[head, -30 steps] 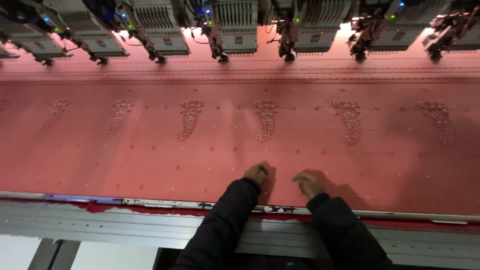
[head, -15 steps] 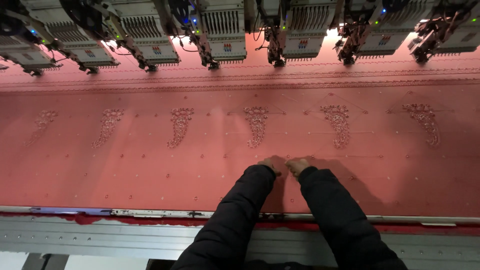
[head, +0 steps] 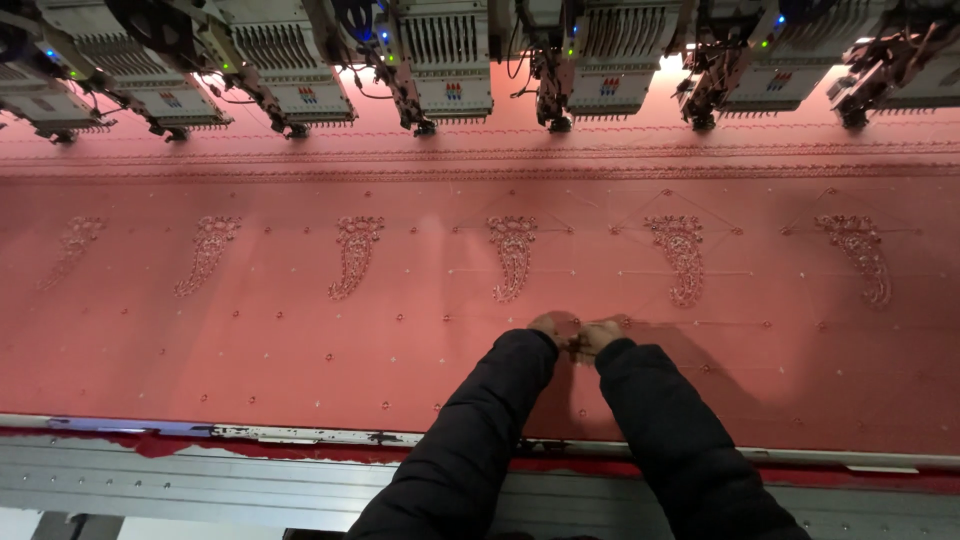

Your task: The person adjusts and aligns a large sheet of red fabric on an industrial embroidery machine.

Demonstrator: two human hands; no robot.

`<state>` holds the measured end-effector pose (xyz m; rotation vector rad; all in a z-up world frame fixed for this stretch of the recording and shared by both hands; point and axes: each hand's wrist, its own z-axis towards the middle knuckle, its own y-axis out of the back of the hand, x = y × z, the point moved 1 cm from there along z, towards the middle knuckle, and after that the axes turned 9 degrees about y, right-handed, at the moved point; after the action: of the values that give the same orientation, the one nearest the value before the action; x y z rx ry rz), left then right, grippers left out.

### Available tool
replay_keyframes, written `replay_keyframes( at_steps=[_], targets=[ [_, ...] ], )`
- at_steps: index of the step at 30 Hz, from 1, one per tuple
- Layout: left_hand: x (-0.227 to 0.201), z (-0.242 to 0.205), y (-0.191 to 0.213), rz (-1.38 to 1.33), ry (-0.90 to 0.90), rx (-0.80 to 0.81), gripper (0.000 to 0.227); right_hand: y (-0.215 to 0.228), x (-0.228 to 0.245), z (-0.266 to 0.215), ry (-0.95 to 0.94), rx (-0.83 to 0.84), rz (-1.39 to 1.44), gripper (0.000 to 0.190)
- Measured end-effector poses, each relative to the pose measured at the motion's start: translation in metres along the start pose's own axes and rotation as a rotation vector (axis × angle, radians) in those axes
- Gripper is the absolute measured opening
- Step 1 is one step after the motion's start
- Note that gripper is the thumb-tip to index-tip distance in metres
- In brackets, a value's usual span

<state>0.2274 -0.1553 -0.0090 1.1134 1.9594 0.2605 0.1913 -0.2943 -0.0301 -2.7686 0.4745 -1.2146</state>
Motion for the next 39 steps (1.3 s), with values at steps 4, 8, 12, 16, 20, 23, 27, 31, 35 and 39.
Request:
replay_keyframes(
  at_steps=[4, 8, 12, 16, 20, 23, 27, 31, 35, 39],
  targets=[
    [0.019, 0.030, -0.012, 0.302, -0.119, -0.088, 0.029, -0.017, 0.025, -0.057, 0.126, -0.105, -0.144, 0.015],
    [0.029, 0.052, -0.018, 0.606, -0.236, -0.193, 0.011, -0.034, 0.040, -0.086, 0.043, -0.037, -0.108, 0.019],
    [0.046, 0.057, -0.028, 0.800, -0.306, -0.261, 0.020, 0.007, 0.005, 0.001, 0.005, 0.003, -0.117, 0.022],
    [0.064, -0.019, -0.002, 0.648, -0.156, -0.177, 0.021, 0.017, 0.000, -0.007, 0.091, 0.161, -0.037, 0.020],
    [0.135, -0.031, 0.006, 0.023, 0.182, -0.311, 0.027, -0.005, -0.022, -0.083, 0.174, 0.144, -0.013, 0.028],
    [0.183, -0.051, 0.053, -0.045, 0.294, -0.391, 0.019, -0.027, -0.031, -0.125, 0.115, 0.144, 0.035, 0.027],
    [0.247, -0.064, 0.087, -0.220, 0.249, -0.379, 0.032, -0.062, -0.033, -0.116, 0.145, 0.168, -0.068, 0.029],
    [0.264, -0.044, 0.082, -0.395, 0.265, -0.330, 0.032, -0.115, -0.041, -0.062, 0.488, 0.125, -0.755, 0.024],
    [0.253, -0.103, 0.101, -0.286, 0.311, -0.296, 0.033, -0.175, -0.073, -0.015, 0.772, 0.117, -1.553, 0.043],
    [0.287, -0.099, 0.102, -0.308, 0.385, -0.374, 0.031, -0.218, -0.054, -0.092, 0.660, 0.067, -1.656, 0.030]
  ],
)
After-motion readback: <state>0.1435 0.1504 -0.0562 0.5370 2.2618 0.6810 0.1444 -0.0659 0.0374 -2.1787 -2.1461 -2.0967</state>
